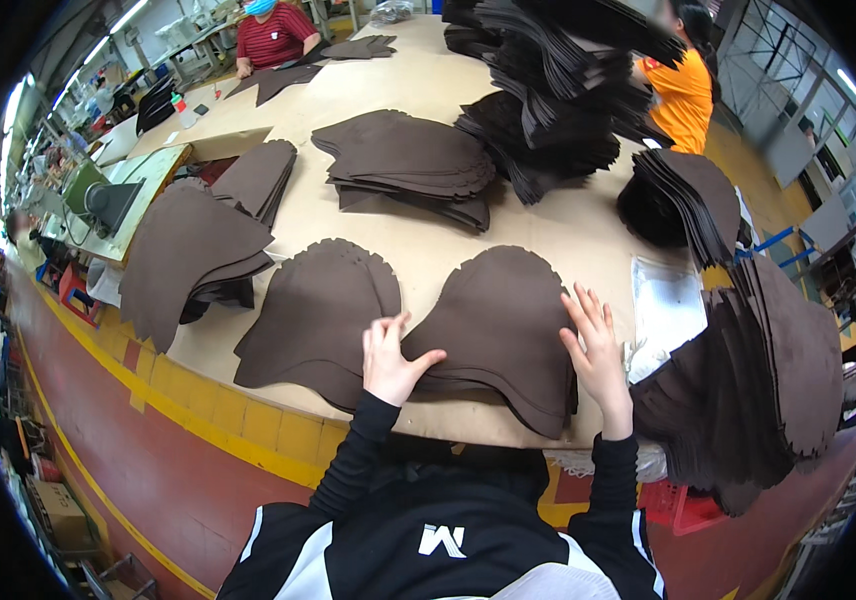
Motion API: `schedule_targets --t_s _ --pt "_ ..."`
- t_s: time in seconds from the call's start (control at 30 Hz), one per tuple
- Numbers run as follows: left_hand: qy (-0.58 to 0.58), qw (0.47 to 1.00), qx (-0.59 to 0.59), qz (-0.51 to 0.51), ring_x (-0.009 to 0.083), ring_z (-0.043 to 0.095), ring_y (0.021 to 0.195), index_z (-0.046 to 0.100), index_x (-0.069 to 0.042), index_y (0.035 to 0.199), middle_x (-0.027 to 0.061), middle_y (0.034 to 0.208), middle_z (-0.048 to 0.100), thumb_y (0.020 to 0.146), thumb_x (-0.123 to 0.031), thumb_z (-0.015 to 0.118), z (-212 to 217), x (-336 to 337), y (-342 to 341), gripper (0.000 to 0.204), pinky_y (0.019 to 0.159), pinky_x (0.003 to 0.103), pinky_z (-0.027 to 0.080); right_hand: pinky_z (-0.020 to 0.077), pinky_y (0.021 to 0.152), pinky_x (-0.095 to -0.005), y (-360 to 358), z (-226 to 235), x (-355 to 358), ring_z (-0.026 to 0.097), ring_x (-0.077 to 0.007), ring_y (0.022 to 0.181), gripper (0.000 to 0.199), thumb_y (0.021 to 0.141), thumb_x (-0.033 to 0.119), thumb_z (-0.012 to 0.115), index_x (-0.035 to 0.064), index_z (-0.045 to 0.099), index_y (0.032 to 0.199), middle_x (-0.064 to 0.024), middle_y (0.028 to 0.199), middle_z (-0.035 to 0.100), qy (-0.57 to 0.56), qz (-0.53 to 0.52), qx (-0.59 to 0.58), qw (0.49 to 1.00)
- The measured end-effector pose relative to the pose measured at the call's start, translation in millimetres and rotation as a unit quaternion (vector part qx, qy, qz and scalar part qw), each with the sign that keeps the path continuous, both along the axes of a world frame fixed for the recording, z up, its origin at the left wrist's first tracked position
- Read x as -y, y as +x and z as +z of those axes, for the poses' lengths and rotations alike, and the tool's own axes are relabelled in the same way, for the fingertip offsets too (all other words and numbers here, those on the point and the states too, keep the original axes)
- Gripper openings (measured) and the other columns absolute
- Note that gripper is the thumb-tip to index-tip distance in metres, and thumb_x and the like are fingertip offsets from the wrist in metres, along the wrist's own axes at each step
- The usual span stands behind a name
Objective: The person repeatedly picks up brown fabric pieces from a table and stacks them into neat piles. They align edges and smooth the stacks by hand. Coworkers are visible in the background performing similar tasks.
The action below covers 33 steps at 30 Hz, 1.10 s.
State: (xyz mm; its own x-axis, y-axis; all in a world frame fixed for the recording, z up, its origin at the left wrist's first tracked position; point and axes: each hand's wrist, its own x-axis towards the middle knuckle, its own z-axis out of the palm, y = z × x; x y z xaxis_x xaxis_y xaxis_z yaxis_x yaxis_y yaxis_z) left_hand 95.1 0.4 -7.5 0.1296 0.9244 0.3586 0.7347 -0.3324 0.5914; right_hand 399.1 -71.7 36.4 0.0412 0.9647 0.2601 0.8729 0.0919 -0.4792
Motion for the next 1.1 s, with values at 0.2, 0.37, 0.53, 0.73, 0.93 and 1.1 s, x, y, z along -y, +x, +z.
schedule_targets --t_s 0.2,0.37,0.53,0.73,0.93,1.1 --pt "-0.051 0.992 0.115 -0.001 0.0336 0.069 0.081 0.067 -0.004 0.098 0.0182 0.086 0.069 0.076 -0.02 0.079 2.4 -5.1 -8.7 0.03 0.07 0.037 0.053 0.0178 0.119 -0.0511 -9.7 -5.7 6.9 0.031 -0.0353 0.144 0.042 0.095 0.016 0.06 0.011 0.056 0.136 -0.0126 0.153 0.04 -0.026 0.004 0.004 1.0" --pt "-0.117 0.962 0.248 0.01 0.0174 0.069 0.072 0.071 -0.002 0.105 0.0115 0.087 0.073 0.084 -0.008 0.073 13.5 -10.4 -40.5 0.022 0.058 0.028 0.054 0.0201 0.118 -0.0514 -7.4 8.3 2.3 0.033 -0.0351 0.143 0.044 0.093 0.013 0.062 0.0109 0.056 0.136 -0.0133 0.151 0.043 0.003 0.015 0.023 1.0" --pt "-0.111 0.928 0.334 0.12 0.0063 0.065 0.073 0.073 -0.004 0.111 0.0035 0.092 0.072 0.086 -0.003 0.07 29.3 -21.8 -136.4 0.025 0.053 0.021 0.054 0.0258 0.116 -0.0511 -30.2 15.7 -5.3 0.039 -0.0354 0.14 0.048 0.09 0.014 0.065 0.0117 0.056 0.137 -0.0129 0.15 0.045 -0.013 0.138 0.031 0.99" --pt "0.169 0.941 -0.063 0.286 0.0325 0.054 0.117 0.062 -0.007 0.121 0.0129 0.123 0.06 0.086 -0.007 0.066 29.3 -10.9 -154.3 0.035 0.101 0.042 0.043 0.0291 0.115 -0.0507 -65.3 -4.6 -27.3 0.038 -0.0291 0.141 0.051 0.096 0.037 0.056 0.0241 0.048 0.144 -0.0046 0.154 0.04 -0.051 0.256 0.174 0.949" --pt "-0.055 0.986 0.147 -0.055 0.03 0.062 0.103 0.065 -0.003 0.118 0.013 0.11 0.064 0.081 -0.022 0.077 4.3 2.7 -35.6 0.043 0.089 0.037 0.049 0.0214 0.118 -0.0511 -32.5 -23.3 -87.1 0.032 -0.0274 0.145 0.057 0.095 0.052 0.052 0.0307 0.043 0.148 -0.004 0.157 0.035 -0.046 0.158 0.2 0.966" --pt "-0.083 0.993 0.067 -0.057 0.0275 0.061 0.095 0.064 -0.003 0.113 0.0109 0.103 0.059 0.068 -0.027 0.087 -8.9 -4.3 5.8 0.056 0.084 0.036 0.051 0.016 0.118 -0.0569 5.6 -25.2 -119.8 0.024 -0.038 0.147 0.06 0.096 0.047 0.053 0.0264 0.04 0.15 -0.0105 0.16 0.027 -0.067 -0.012 0.15 0.986"
